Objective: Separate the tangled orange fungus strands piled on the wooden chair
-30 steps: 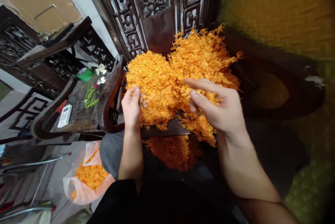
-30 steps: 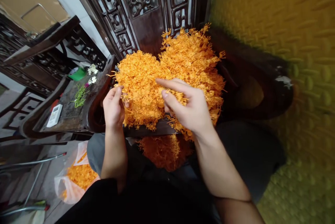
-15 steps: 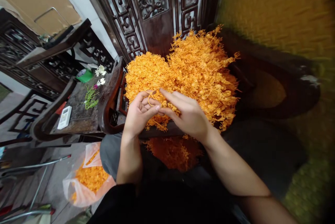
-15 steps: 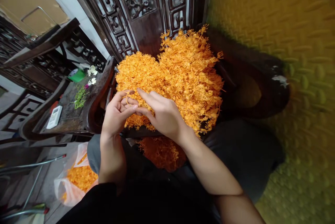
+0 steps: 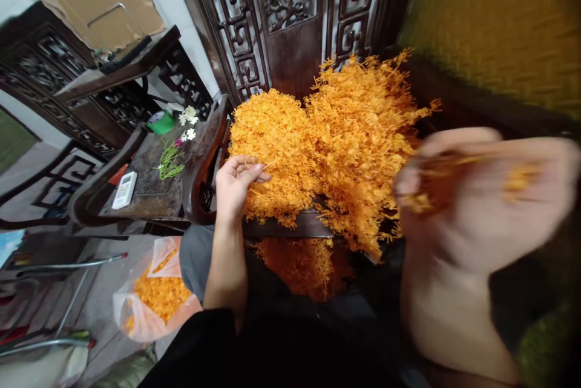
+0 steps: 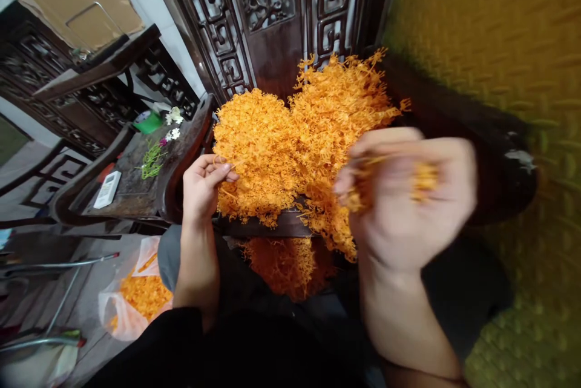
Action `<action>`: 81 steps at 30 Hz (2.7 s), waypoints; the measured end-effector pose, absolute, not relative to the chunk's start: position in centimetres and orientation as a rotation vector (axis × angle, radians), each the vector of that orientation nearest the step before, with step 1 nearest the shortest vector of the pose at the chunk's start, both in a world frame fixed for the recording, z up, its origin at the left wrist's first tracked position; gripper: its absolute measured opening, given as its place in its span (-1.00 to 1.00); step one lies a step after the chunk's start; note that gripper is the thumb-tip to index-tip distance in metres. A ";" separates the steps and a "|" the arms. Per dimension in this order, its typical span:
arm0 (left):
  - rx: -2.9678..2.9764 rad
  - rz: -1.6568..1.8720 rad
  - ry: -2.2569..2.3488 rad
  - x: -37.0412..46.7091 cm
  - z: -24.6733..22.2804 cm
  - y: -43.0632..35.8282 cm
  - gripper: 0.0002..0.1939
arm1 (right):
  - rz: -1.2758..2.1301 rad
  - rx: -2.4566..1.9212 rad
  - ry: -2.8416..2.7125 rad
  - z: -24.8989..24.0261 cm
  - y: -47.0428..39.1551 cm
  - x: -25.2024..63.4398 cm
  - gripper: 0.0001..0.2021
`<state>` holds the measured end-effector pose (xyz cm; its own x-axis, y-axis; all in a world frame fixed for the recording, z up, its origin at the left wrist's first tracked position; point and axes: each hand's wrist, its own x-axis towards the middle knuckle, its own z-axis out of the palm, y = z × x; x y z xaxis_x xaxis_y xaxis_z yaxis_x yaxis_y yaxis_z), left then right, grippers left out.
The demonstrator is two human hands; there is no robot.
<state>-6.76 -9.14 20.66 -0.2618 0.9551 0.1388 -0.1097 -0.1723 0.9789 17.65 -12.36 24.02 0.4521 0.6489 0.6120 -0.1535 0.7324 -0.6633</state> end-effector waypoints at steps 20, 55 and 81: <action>1.257 1.308 1.136 -4.1 21.6 -11.5 -0.73 | 0.904 -0.815 -1.657 20.0 -10.0 14.0 -0.88; 1.185 1.949 1.193 -3.7 19.1 -8.7 -0.83 | 0.537 -1.021 -1.685 21.3 -12.0 15.5 -0.68; 1.300 2.079 1.363 -6.7 20.9 -9.2 -0.86 | 0.956 -0.902 -1.933 23.5 -13.0 17.4 -0.59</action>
